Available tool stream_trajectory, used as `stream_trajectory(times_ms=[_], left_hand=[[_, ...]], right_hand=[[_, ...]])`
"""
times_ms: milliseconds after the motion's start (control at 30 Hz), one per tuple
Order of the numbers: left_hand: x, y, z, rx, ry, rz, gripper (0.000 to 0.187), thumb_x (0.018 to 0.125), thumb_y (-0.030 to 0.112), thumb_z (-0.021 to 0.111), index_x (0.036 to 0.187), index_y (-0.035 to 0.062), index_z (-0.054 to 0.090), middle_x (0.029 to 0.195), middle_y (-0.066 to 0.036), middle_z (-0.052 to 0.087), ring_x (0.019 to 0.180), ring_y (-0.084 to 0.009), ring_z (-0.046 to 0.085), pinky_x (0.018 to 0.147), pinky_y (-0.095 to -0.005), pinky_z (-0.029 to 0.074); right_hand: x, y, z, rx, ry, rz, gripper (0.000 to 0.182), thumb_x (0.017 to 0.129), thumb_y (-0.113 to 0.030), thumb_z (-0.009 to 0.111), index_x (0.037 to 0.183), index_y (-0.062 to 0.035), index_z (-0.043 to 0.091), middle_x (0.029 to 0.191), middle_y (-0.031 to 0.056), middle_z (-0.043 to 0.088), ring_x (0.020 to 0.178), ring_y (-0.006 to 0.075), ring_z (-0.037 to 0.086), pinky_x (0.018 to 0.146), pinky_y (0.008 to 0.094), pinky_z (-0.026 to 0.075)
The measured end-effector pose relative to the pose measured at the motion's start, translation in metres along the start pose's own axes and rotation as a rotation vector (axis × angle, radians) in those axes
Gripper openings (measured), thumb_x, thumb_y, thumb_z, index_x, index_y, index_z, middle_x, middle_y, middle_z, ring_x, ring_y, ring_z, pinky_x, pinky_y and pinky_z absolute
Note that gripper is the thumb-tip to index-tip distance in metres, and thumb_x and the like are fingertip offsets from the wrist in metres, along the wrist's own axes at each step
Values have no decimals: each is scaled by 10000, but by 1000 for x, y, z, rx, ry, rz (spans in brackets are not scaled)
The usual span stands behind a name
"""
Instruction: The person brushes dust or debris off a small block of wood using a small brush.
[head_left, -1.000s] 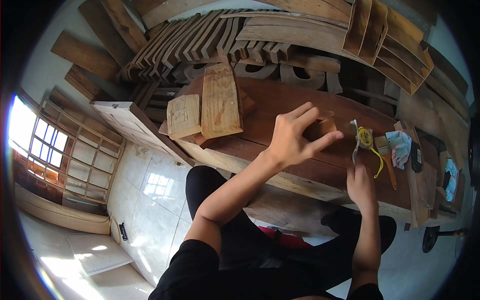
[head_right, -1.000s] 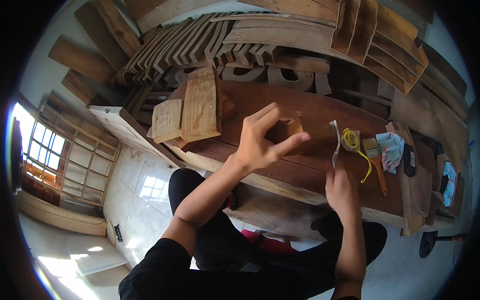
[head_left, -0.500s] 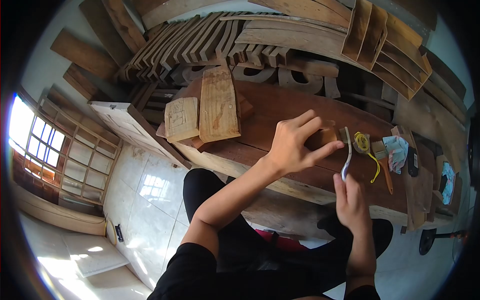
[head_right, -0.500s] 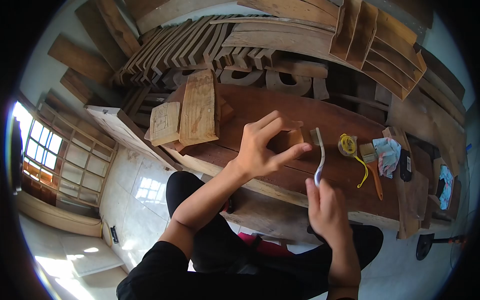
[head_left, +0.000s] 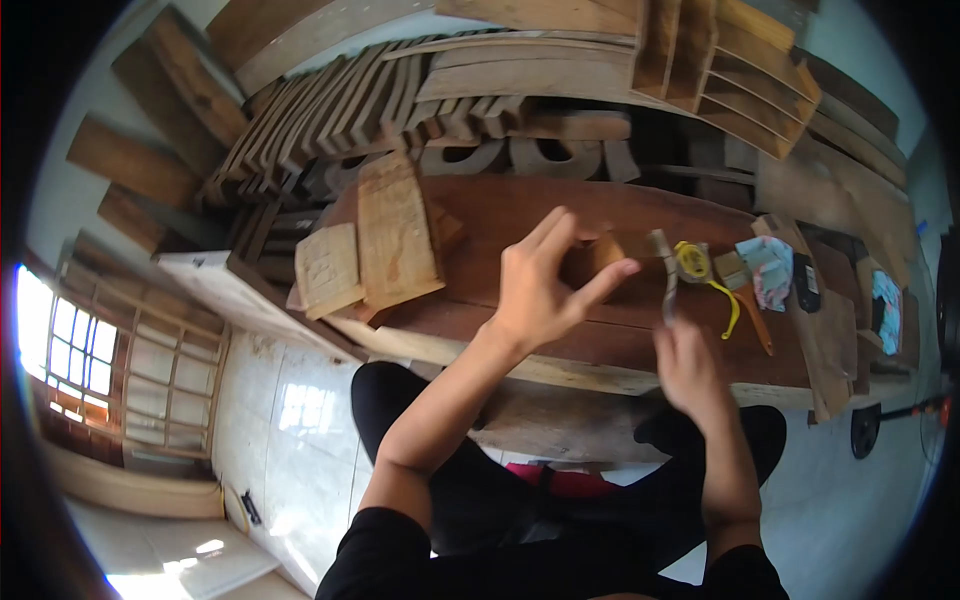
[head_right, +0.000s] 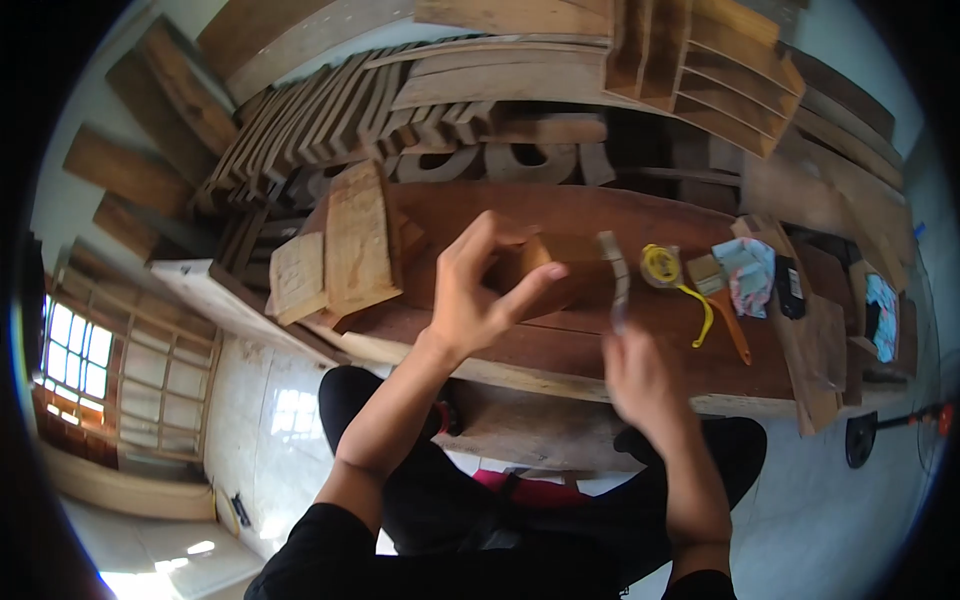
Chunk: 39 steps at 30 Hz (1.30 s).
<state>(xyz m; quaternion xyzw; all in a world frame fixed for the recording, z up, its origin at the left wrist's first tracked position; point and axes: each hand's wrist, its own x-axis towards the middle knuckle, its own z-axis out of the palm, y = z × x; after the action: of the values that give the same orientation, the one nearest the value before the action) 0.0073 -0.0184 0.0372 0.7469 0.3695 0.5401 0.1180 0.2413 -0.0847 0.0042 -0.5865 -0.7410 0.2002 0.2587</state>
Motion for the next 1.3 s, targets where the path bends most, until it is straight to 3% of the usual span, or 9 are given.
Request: stream_trajectory(times_ms=[133, 167, 333, 500, 600, 833, 1033, 1167, 1300], left_hand=[[-8, -13, 5, -111, -47, -101, 390, 893, 147, 886, 1128, -17, 621, 1010, -77, 657, 903, -125, 637, 796, -286, 529], [-3, -10, 8, -164, 50, -86, 413, 873, 244, 900, 1080, -6, 643, 956, -151, 688, 813, -247, 669, 755, -351, 550], [7, 12, -9, -331, -280, -388, 347, 1112, 248, 581, 1387, 38, 545, 1183, -108, 654, 1111, -168, 598, 978, -313, 476], [3, 15, 2, -260, -295, -315, 373, 1171, 254, 446, 1452, 19, 516, 1302, -93, 606, 1068, -141, 538, 1054, -301, 420], [5, 15, 8, -123, -201, -240, 381, 1177, 259, 426, 1468, 21, 491, 1314, -111, 609, 1000, -157, 542, 1016, -309, 448], [26, 19, 24, 161, -168, -309, 593, 1077, 422, 595, 1539, 95, 419, 1256, -257, 689, 1189, -398, 679, 1027, -469, 507], [61, -51, -10, 153, -349, -465, 596, 1028, 484, 634, 1457, 98, 484, 1145, -314, 722, 1131, -527, 672, 985, -488, 511], [56, -114, -44, -11, -326, -775, 642, 1015, 462, 696, 1432, 2, 533, 1281, -201, 695, 1171, -269, 661, 1018, -387, 510], [42, -89, -56, 6, -245, -884, 681, 976, 387, 774, 1461, -12, 512, 1343, -186, 670, 1236, -277, 641, 1114, -387, 465]], right_hand=[[-6, -19, 0, 65, 32, -86, 271, 1097, -257, 560, 976, -25, 631, 748, 270, 661, 766, 514, 662, 677, 589, 490], [6, 6, 12, 0, 57, -46, 255, 1097, -259, 559, 1011, -29, 629, 769, 275, 673, 765, 515, 663, 681, 599, 497], [3, 0, 22, 115, 146, -134, 245, 1093, -215, 524, 1199, -9, 603, 808, 291, 683, 757, 515, 672, 688, 611, 515], [3, 12, 66, 249, 260, -189, 254, 1064, -188, 540, 1225, 8, 553, 751, 241, 702, 678, 473, 702, 612, 581, 541], [23, 41, 31, -8, 219, 25, 278, 1055, -179, 545, 1264, 1, 509, 770, 243, 711, 672, 461, 703, 615, 598, 540], [28, 64, 15, -221, 236, -47, 265, 1041, -236, 634, 1235, -55, 636, 1190, 231, 671, 940, 445, 716, 762, 539, 582], [-7, 141, -51, -590, 389, 177, 384, 991, -255, 679, 1307, -50, 601, 1185, 194, 677, 976, 433, 712, 862, 518, 589], [-7, 161, -67, -580, 184, 198, 471, 974, -249, 693, 1385, -81, 536, 1194, 198, 687, 1009, 427, 712, 855, 532, 576], [16, 158, -71, -446, -4, 236, 495, 915, -200, 741, 1338, -81, 512, 1047, 190, 713, 901, 419, 726, 770, 539, 558]])
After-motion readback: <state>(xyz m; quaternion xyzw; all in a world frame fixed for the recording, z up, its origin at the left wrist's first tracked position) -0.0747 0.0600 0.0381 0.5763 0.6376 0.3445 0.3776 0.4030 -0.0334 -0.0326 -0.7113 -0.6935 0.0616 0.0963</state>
